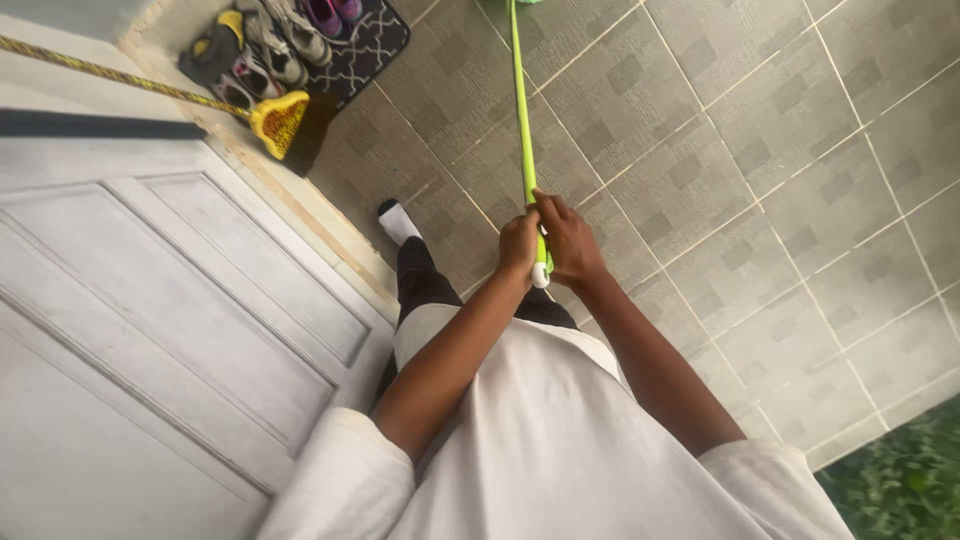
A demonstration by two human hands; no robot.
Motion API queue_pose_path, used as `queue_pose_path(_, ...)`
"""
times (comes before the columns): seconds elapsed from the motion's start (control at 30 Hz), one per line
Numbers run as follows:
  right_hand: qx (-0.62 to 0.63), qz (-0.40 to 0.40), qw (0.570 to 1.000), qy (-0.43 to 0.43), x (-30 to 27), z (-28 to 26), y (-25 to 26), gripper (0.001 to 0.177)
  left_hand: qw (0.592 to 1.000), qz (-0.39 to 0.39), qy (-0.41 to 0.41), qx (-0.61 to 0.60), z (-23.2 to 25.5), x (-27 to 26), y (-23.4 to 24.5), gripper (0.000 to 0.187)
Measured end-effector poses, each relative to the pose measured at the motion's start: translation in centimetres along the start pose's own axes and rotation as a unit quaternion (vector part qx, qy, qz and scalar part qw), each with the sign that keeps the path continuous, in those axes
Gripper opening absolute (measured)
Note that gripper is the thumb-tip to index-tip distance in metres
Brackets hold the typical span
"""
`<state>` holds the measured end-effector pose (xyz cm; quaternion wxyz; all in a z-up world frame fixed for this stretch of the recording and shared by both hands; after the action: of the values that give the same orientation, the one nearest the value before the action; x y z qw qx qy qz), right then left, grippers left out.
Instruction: The person mops a tiled floor area using a green-handled mop.
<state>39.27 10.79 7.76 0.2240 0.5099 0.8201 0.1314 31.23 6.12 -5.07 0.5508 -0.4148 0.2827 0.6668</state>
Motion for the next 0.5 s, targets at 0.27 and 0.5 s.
queue_pose_path(0.27, 0.074, -0.077, 0.994, 0.023, -6.5, -2.0, 2.4, 0.052, 0.988, -0.012, 0.065, -0.136, -4.0, -11.3, -3.2, 0.031)
queue_pose_path(0.5, 0.04, -0.068, 0.997, -0.008, -6.5, -2.1, 2.6, 0.051, 0.997, -0.03, 0.025, -0.074, -5.0, -8.4, -3.8, 0.037)
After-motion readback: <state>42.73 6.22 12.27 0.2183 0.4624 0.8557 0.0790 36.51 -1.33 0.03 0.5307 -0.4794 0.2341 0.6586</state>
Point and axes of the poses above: each hand's wrist, its own x-axis towards the middle knuckle, its own y-axis out of the back of the hand, z = x × y, the point moved 6 cm from there along x, towards the middle knuckle, and after that the axes turned 12 degrees about x, right-handed, at the moved point
